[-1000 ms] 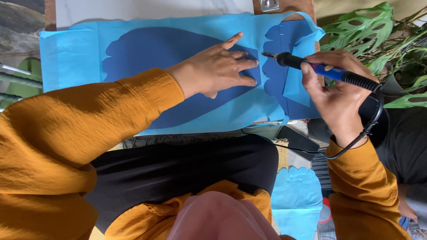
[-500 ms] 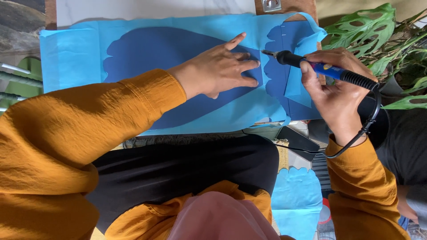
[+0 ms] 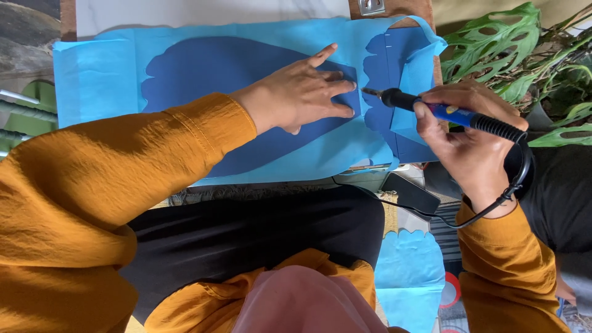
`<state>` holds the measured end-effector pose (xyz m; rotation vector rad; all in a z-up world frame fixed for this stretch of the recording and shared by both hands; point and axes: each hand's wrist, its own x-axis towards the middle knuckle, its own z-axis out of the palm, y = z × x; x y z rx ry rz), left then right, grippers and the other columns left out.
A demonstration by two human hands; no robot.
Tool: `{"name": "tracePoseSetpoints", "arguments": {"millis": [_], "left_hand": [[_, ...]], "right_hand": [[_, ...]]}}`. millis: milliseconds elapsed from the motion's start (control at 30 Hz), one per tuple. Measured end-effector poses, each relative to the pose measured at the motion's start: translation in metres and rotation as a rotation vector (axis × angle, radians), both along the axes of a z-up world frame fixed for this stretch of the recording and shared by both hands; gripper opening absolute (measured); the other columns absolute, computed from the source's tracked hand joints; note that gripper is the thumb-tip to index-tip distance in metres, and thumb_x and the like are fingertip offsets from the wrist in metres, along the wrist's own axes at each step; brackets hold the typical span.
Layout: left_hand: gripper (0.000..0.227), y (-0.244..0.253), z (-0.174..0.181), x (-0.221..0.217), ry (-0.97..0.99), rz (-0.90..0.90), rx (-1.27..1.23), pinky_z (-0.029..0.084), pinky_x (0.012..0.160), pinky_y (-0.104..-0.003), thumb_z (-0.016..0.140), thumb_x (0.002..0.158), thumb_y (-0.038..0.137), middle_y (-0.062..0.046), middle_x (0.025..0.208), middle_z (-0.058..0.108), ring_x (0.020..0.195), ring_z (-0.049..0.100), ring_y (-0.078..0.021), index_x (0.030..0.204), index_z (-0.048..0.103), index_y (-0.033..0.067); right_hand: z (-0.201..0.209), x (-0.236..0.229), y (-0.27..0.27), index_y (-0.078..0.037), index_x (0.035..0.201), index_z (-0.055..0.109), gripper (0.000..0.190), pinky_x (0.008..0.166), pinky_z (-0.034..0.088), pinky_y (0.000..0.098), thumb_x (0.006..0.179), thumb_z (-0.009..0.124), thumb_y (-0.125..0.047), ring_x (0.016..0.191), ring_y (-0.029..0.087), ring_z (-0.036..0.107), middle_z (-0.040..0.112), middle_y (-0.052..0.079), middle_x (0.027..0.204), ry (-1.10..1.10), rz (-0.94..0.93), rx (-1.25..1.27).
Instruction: Cutting a pattern out of blue synthetic fabric using a soldering iron as a heat cutter.
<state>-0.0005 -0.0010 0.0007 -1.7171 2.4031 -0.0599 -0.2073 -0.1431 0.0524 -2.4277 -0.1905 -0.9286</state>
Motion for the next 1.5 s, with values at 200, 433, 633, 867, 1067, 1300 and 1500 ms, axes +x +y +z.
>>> {"name": "tracePoseSetpoints", "arguments": {"millis": [200, 433, 633, 867, 1067, 1300, 1500], "left_hand": [[0.1, 0.0, -0.002, -0.001, -0.028, 0.009, 0.0, 0.005, 0.104, -0.059, 0.087, 0.03, 0.029, -0.011, 0.127, 0.044, 0.114, 0.046, -0.0308, 0.121, 0.047, 0.0302], [0.1, 0.0, -0.002, -0.001, -0.037, 0.008, -0.02, 0.005, 0.104, -0.06, 0.088, 0.028, 0.029, -0.011, 0.126, 0.045, 0.113, 0.048, -0.0293, 0.119, 0.048, 0.0307], [0.096, 0.001, -0.002, -0.002, -0.047, 0.016, -0.018, 0.006, 0.103, -0.061, 0.087, 0.031, 0.028, -0.011, 0.127, 0.045, 0.111, 0.048, -0.0299, 0.119, 0.049, 0.0317], [0.095, 0.002, 0.01, -0.007, -0.021, 0.142, 0.177, 0.013, 0.103, -0.057, 0.083, 0.047, 0.024, -0.004, 0.141, 0.026, 0.115, 0.038, -0.032, 0.129, 0.035, 0.0354], [0.092, 0.012, 0.01, -0.001, 0.066, 0.118, 0.118, 0.017, 0.105, -0.048, 0.08, 0.049, 0.026, -0.02, 0.134, 0.031, 0.122, 0.034, -0.0318, 0.13, 0.037, 0.0179], [0.092, 0.014, 0.003, 0.007, 0.115, 0.198, 0.13, 0.015, 0.103, -0.054, 0.081, 0.05, 0.031, -0.007, 0.14, 0.027, 0.124, 0.026, -0.0391, 0.13, 0.037, 0.0252], [0.089, 0.015, 0.007, 0.007, 0.178, 0.274, 0.236, 0.017, 0.101, -0.055, 0.078, 0.058, 0.023, -0.004, 0.144, 0.016, 0.129, 0.016, -0.0401, 0.133, 0.031, 0.0258]], "right_hand": [[0.006, -0.008, 0.004, 0.01, 0.091, 0.058, 0.013, 0.075, 0.052, 0.042, 0.092, 0.064, -0.001, 0.083, 0.034, 0.063, 0.06, 0.025, 0.089, 0.047, 0.016, -0.002], [0.012, -0.015, 0.009, 0.01, 0.087, 0.057, 0.012, 0.072, 0.051, 0.0393, 0.09, 0.063, 0.0, 0.08, 0.032, 0.063, 0.06, 0.024, 0.086, 0.064, 0.034, 0.035], [0.015, -0.019, 0.011, 0.01, 0.087, 0.057, 0.012, 0.071, 0.051, 0.0393, 0.089, 0.063, 0.0, 0.078, 0.032, 0.062, 0.06, 0.024, 0.084, 0.079, 0.036, 0.038], [0.011, -0.015, -0.006, 0.013, 0.088, 0.055, 0.019, 0.05, 0.046, 0.0303, 0.094, 0.057, -0.005, 0.058, 0.024, 0.057, 0.06, 0.023, 0.077, 0.01, 0.052, 0.012], [0.005, 0.017, -0.029, 0.014, 0.096, 0.058, 0.013, 0.072, 0.048, 0.0366, 0.101, 0.063, 0.003, 0.077, 0.03, 0.061, 0.061, 0.024, 0.088, -0.078, -0.041, -0.021], [-0.002, 0.048, -0.027, 0.012, 0.09, 0.061, 0.017, 0.071, 0.047, 0.0357, 0.101, 0.061, -0.001, 0.077, 0.028, 0.06, 0.062, 0.021, 0.086, -0.051, -0.004, -0.028], [-0.008, 0.06, -0.028, 0.011, 0.083, 0.063, 0.023, 0.076, 0.048, 0.039, 0.1, 0.063, -0.004, 0.08, 0.03, 0.062, 0.063, 0.02, 0.087, -0.031, -0.001, -0.089]]}}
